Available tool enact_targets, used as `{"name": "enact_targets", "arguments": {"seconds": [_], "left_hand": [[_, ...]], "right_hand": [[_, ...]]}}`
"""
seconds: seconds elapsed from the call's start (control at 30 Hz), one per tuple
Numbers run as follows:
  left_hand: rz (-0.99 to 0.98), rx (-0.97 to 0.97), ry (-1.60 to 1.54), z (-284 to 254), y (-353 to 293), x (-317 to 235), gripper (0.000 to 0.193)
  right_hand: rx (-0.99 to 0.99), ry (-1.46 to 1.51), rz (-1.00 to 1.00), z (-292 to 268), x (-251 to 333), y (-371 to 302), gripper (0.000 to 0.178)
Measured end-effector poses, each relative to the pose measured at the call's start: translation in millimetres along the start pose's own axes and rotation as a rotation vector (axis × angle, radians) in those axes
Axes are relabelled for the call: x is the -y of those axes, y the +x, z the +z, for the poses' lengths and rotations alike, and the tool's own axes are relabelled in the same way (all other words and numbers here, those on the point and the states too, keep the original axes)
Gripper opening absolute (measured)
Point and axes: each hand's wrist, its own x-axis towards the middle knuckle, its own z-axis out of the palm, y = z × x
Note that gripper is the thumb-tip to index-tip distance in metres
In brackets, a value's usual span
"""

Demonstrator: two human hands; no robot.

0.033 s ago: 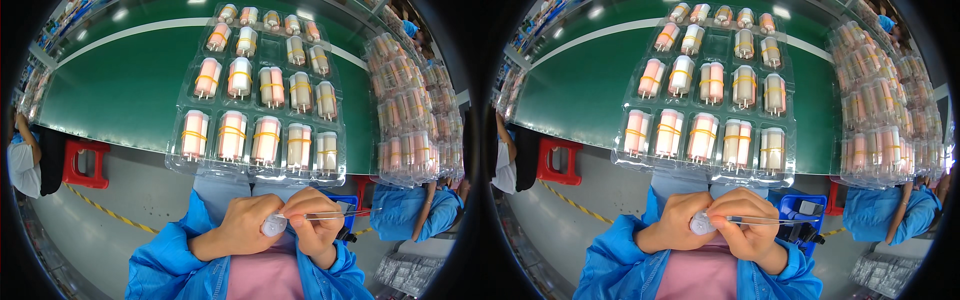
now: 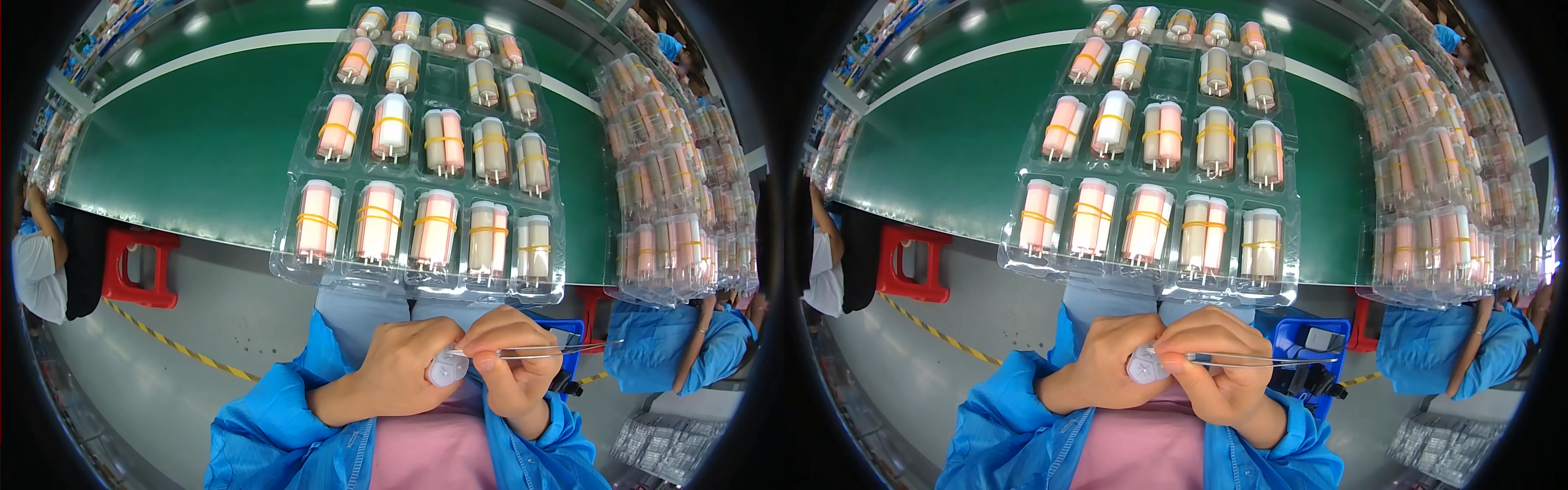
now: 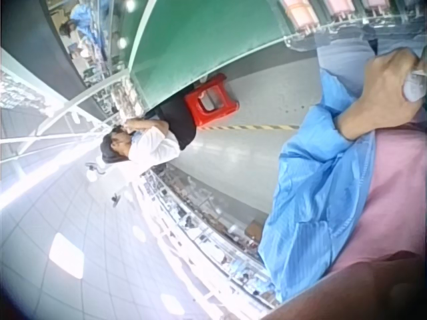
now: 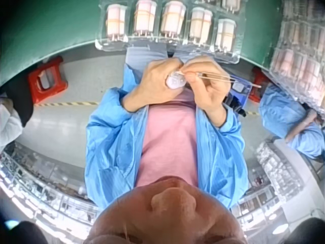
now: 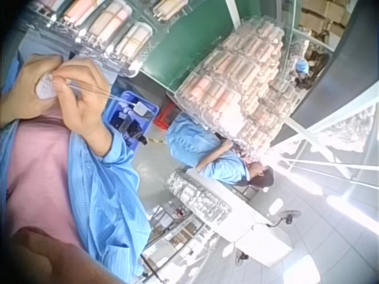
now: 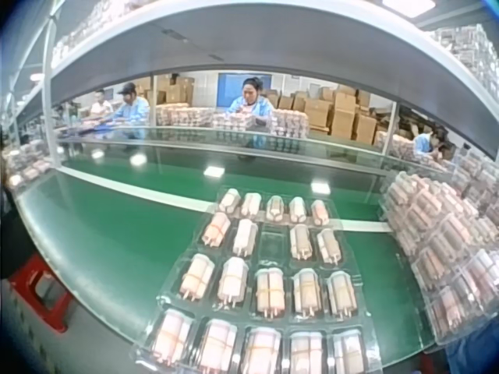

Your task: Assembling small parts into plastic housings on a production line.

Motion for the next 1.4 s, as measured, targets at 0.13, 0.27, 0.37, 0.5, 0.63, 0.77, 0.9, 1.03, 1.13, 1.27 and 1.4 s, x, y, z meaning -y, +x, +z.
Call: {"name": "enact_targets", "arguments": {"seconds": [0.13,0.27,0.37,0.5,0.63,0.77,0.9,1.03,1.13,1.27,1.4], "left_hand": [[-0.001,0.000,-0.009,-0.9,-0.6,-1.2,0.020],[0.010,0.004,-0.012,-0.9,-1.2,-0.8,0.021],[0.004,0.015,-0.024,-0.9,-1.0,-0.6,0.021],[-0.005,0.020,-0.022,-2.5,-0.9,-0.7,0.021],[-0.015,0.026,-0.036,-3.1,-0.3,-0.8,0.021],[-0.017,0.032,-0.033,-4.7,1.3,-2.2,0.021],[-0.014,0.030,-0.032,-4.7,0.7,-1.6,0.022],[-0.010,0.029,-0.022,-4.3,0.1,-0.4,0.021],[-0.015,0.028,-0.013,-3.8,-0.3,-0.3,0.021],[-0.024,0.032,-0.035,-5.0,0.7,-1.5,0.021],[-0.020,0.036,-0.031,-7.4,3.0,-4.6,0.021]], "right_hand": [[0.013,0.005,0.002,-0.9,0.7,0.2,0.009],[0.025,0.020,-0.024,-1.7,-0.8,-0.1,0.008],[0.028,0.034,-0.036,-1.9,-1.8,0.4,0.008],[0.052,0.022,-0.039,-2.6,-1.3,2.5,0.008],[0.043,0.018,-0.043,-2.8,-1.9,2.2,0.009],[0.039,0.022,-0.049,-2.7,-1.7,2.8,0.009],[0.036,0.017,-0.047,-1.7,-1.0,2.6,0.010],[0.035,-0.002,-0.040,-1.4,-0.1,2.9,0.010],[0.038,-0.002,-0.011,-1.9,0.1,2.8,0.010],[0.036,0.027,-0.001,-3.0,-1.0,3.4,0.010],[0.019,0.049,-0.019,-1.9,-0.3,3.9,0.011]]}}
